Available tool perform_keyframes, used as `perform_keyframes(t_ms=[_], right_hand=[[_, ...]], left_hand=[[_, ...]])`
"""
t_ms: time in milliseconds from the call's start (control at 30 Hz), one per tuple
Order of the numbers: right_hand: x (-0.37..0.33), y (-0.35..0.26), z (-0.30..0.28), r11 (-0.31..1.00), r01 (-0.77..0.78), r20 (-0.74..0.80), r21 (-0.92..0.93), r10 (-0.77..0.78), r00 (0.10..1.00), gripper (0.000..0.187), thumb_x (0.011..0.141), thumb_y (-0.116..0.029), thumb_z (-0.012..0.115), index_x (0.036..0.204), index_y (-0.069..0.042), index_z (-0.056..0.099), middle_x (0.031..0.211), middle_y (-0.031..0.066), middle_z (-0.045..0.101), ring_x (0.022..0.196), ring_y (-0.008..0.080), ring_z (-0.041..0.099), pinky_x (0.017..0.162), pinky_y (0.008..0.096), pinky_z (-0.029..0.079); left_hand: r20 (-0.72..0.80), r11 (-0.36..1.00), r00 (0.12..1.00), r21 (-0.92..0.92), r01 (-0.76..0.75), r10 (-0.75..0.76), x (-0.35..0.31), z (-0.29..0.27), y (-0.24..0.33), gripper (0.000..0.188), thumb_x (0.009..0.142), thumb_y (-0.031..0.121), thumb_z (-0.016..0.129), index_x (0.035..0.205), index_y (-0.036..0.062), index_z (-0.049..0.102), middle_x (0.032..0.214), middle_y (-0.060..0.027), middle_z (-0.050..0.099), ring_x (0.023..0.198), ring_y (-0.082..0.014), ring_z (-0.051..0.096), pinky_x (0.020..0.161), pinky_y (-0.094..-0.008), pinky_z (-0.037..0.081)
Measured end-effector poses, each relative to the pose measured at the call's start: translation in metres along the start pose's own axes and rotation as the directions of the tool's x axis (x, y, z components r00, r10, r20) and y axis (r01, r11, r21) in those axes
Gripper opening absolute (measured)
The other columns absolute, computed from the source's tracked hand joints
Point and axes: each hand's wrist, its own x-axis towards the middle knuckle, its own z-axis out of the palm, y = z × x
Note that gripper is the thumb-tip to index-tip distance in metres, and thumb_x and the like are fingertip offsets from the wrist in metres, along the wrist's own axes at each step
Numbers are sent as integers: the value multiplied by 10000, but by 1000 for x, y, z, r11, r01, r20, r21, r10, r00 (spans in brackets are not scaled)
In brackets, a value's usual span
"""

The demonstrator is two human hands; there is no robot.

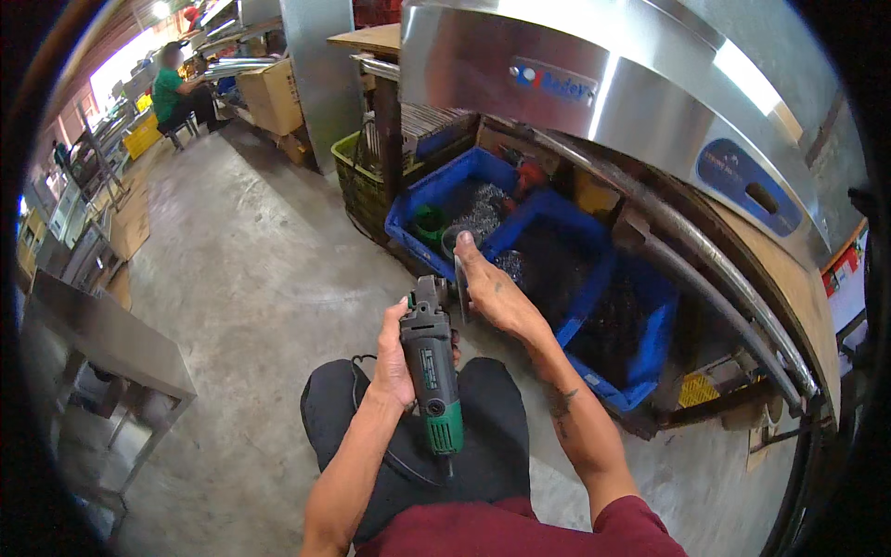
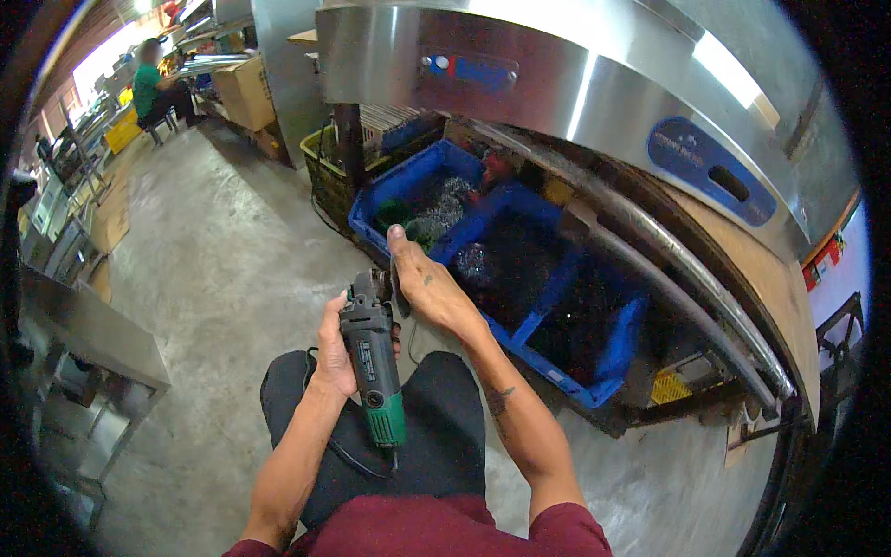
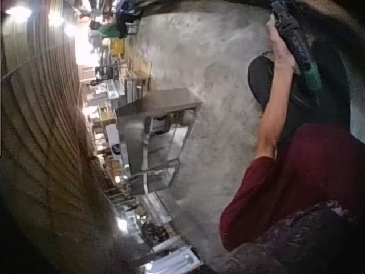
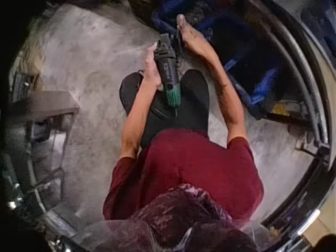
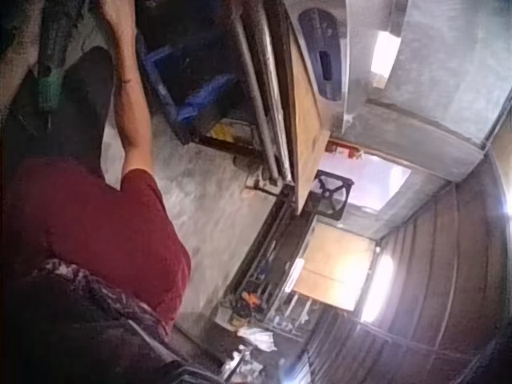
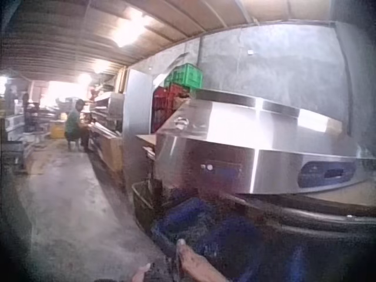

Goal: The person attaches a sanding disc to an angle grinder and then sands the surface of a stainless steel kitchen hood. The person moves the grinder across the metal surface to smooth it.

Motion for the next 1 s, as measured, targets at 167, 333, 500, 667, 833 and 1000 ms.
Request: perform_keyframes(t_ms=[167, 333, 500, 667, 833, 1000], right_hand=[[-21, -13, -10, 985, -136, 73, -103, 144, 987, 1097, 1128, -822, 185, 1709, 90, 368, 1757, 325, 408, 1600, 419, 472, 1311, 414, 362], [-46, 13, -19, 948, 165, -537, -272, -291, 791, 862, 1214, -605, 255, 1686, 103, 395, 1735, 319, 432, 1614, 435, 419, 1348, 455, 304], [-50, 26, -33, 972, 198, -532, 127, -101, 841, 809, 1225, -579, 354, 1627, 108, 501, 1710, 300, 497, 1635, 345, 431, 1355, 401, 284], [-16, 23, 50, 984, 170, -527, 61, -113, 843, 712, 1210, -553, 413, 1446, 86, 619, 1435, 307, 669, 1384, 392, 631, 1215, 443, 435], [-26, 35, 49, 869, 487, -442, -86, -471, 763, 454, 1212, -310, 399, 1339, 64, 623, 1271, 273, 656, 1169, 414, 647, 1077, 465, 493], [-28, 32, 46, 861, 494, -403, -121, -498, 768, 370, 1183, -246, 393, 1277, 35, 614, 1195, 217, 613, 1089, 354, 628, 1030, 445, 494]], left_hand=[[-89, 999, 996, 34, 5, -2, 9, 9, -17, 732, 972, 786, 610, 1141, 85, 732, 943, -157, 779, 759, -296, 770, 724, -442, 665], [-94, 994, 992, -73, 78, -84, 9, 0, -24, 744, 979, 800, 597, 1156, 87, 714, 932, -160, 761, 745, -301, 752, 739, -443, 660], [-44, 989, 993, -109, 100, -105, 13, 1, -24, 755, 988, 799, 603, 1191, 77, 700, 966, -178, 770, 793, -296, 780, 787, -452, 676], [-87, 991, 993, -111, 75, -85, 14, 18, -34, 703, 1003, 762, 615, 1256, 110, 693, 1079, -114, 779, 921, -257, 783, 836, -422, 671], [-49, 996, 998, -82, -29, 25, 16, -8, -39, 706, 1010, 732, 608, 1396, 146, 686, 1245, -88, 770, 1098, -260, 765, 942, -462, 651], [-95, 991, 995, -132, -14, 1, 6, 6, -45, 674, 1024, 740, 568, 1277, 129, 701, 1069, -86, 779, 873, -252, 779, 794, -447, 667]])
